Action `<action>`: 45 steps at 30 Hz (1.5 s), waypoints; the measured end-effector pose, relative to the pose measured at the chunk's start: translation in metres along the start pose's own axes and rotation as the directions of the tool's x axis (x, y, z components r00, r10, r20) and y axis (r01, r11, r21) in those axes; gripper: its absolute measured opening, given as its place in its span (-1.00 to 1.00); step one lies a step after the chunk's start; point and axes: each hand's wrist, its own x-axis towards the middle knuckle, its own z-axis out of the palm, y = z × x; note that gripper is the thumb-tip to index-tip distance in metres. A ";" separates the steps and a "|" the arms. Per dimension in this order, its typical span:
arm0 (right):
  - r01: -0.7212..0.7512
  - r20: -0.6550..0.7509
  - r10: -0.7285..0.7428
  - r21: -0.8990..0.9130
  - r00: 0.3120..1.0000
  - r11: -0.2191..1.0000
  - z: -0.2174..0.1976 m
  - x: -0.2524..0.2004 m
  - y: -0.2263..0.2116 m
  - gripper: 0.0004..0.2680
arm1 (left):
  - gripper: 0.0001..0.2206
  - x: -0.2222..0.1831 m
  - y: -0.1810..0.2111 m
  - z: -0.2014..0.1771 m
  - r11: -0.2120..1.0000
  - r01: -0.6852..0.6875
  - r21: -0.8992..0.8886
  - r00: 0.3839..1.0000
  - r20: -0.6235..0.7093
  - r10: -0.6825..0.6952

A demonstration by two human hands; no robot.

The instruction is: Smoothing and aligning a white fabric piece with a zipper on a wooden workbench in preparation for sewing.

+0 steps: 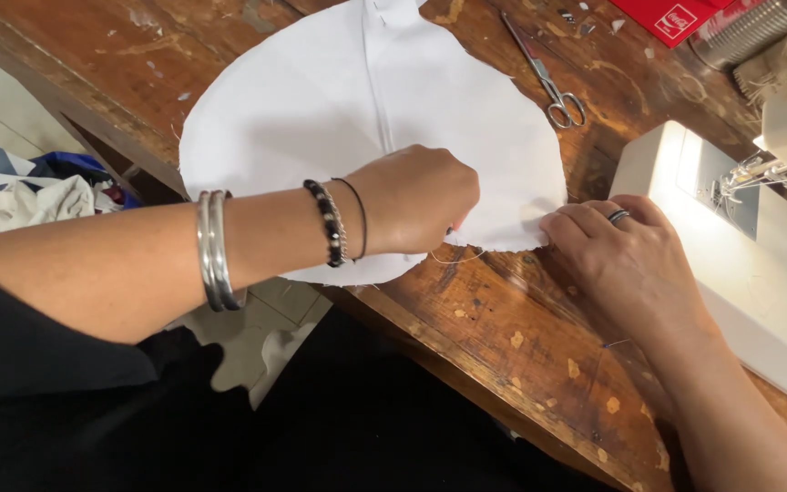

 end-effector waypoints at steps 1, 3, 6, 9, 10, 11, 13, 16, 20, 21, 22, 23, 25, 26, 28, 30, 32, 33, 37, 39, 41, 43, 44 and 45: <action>-0.006 -0.006 0.006 0.019 1.000 1.000 0.000 -0.001 0.000 -0.95 | -0.79 -0.005 0.002 -0.004 0.998 0.024 -0.053 1.000 0.019 -0.023; -0.016 -0.011 0.017 0.039 1.000 0.999 -0.001 -0.002 -0.001 -0.96 | -0.71 -0.022 0.013 -0.012 0.993 0.048 -0.104 0.998 0.043 -0.044; -0.041 0.033 0.038 0.121 0.999 0.992 -0.007 -0.002 -0.003 -0.94 | -0.74 -0.052 0.028 -0.013 0.995 0.102 0.003 0.990 0.096 -0.102; 0.013 0.080 -0.036 0.278 0.996 0.960 -0.020 -0.004 -0.013 -0.92 | -0.82 -0.073 0.015 0.009 0.978 -0.107 0.180 0.992 -0.043 0.116; 0.076 0.027 -0.086 0.265 0.996 0.961 -0.023 -0.007 -0.017 -0.91 | -0.92 -0.079 0.011 0.011 0.983 -0.104 0.149 0.992 -0.052 0.113; 0.137 -0.027 -0.135 0.249 0.991 0.959 -0.026 -0.010 -0.022 -0.89 | -0.85 -0.086 0.006 0.012 0.988 -0.101 0.118 0.992 -0.060 0.109; 0.206 -0.122 -0.174 0.345 0.977 0.916 -0.034 -0.005 -0.034 -0.90 | -0.75 -0.102 -0.010 0.012 0.982 -0.144 0.124 0.976 -0.148 0.161; 0.259 -0.225 -0.151 0.598 0.963 0.759 -0.047 0.008 -0.036 -0.87 | -0.67 -0.117 -0.042 0.018 0.969 -0.169 0.181 0.944 -0.253 0.212; 0.027 -0.080 0.072 0.834 0.994 0.551 -0.048 0.045 -0.028 -0.80 | -0.62 -0.099 -0.020 0.009 0.995 -0.057 0.085 0.954 -0.288 0.079; 0.028 -0.082 0.073 0.832 0.994 0.554 -0.039 0.054 -0.034 -0.80 | -0.62 -0.087 -0.017 0.015 0.995 -0.057 0.088 0.953 -0.291 0.080; -0.107 0.064 0.107 0.881 0.992 0.461 -0.031 0.063 -0.039 -0.74 | -0.63 -0.075 -0.016 0.022 0.988 -0.076 0.137 0.935 -0.334 0.118; -0.246 0.219 0.115 0.901 0.969 0.358 -0.022 0.071 -0.045 -0.59 | -0.62 -0.063 -0.013 0.032 0.980 -0.090 0.175 0.915 -0.375 0.151; -0.129 0.130 0.035 0.844 0.991 0.521 -0.004 0.064 -0.060 -0.56 | -0.50 -0.058 -0.022 0.051 0.982 -0.037 0.187 0.953 -0.289 0.091; 0.000 0.048 -0.055 0.753 0.997 0.658 0.006 0.061 -0.067 -0.51 | -0.36 -0.055 -0.027 0.059 0.977 0.013 0.212 0.979 -0.200 0.030; -0.067 0.119 -0.032 0.745 0.992 0.664 0.011 0.054 -0.064 -0.46 | -0.31 -0.062 -0.032 0.067 0.966 0.011 0.259 0.951 -0.301 0.069; -0.114 0.178 -0.027 0.729 0.984 0.675 0.014 0.047 -0.059 -0.41 | -0.26 -0.066 -0.034 0.070 0.954 0.036 0.298 0.906 -0.412 0.094; -0.063 0.205 -0.102 0.667 0.974 0.743 0.016 0.039 -0.054 -0.21 | -0.08 -0.067 -0.035 0.066 0.962 0.017 0.272 0.939 -0.334 0.078; -0.058 0.203 -0.105 0.665 0.973 0.745 0.017 0.036 -0.053 -0.21 | -0.08 -0.067 -0.036 0.067 0.962 0.020 0.271 0.938 -0.339 0.076; -0.086 0.274 -0.120 0.635 0.954 0.767 0.014 0.025 -0.045 -0.11 | 0.00 -0.066 -0.041 0.065 0.959 0.001 0.284 0.937 -0.335 0.098; -0.100 0.293 -0.124 0.645 0.948 0.757 0.007 0.020 -0.044 -0.08 | 0.00 -0.066 -0.052 0.062 0.957 -0.017 0.290 0.933 -0.339 0.120; -0.106 0.332 -0.166 0.667 0.929 0.738 -0.002 0.015 -0.046 -0.11 | -0.02 -0.064 -0.068 0.060 0.911 -0.072 0.406 0.949 -0.253 0.188; -0.037 0.222 -0.163 0.691 0.961 0.722 -0.004 0.013 -0.046 -0.16 | -0.04 -0.067 -0.081 0.037 0.912 -0.122 0.391 0.961 -0.183 0.206; 0.030 0.114 -0.156 0.710 0.981 0.703 -0.005 0.012 -0.046 -0.21 | -0.06 -0.068 -0.088 0.024 0.913 -0.175 0.368 0.968 -0.106 0.228; 0.035 0.109 -0.158 0.709 0.981 0.704 -0.008 0.016 -0.043 -0.21 | -0.06 -0.071 -0.103 0.023 0.913 -0.170 0.371 0.969 -0.108 0.224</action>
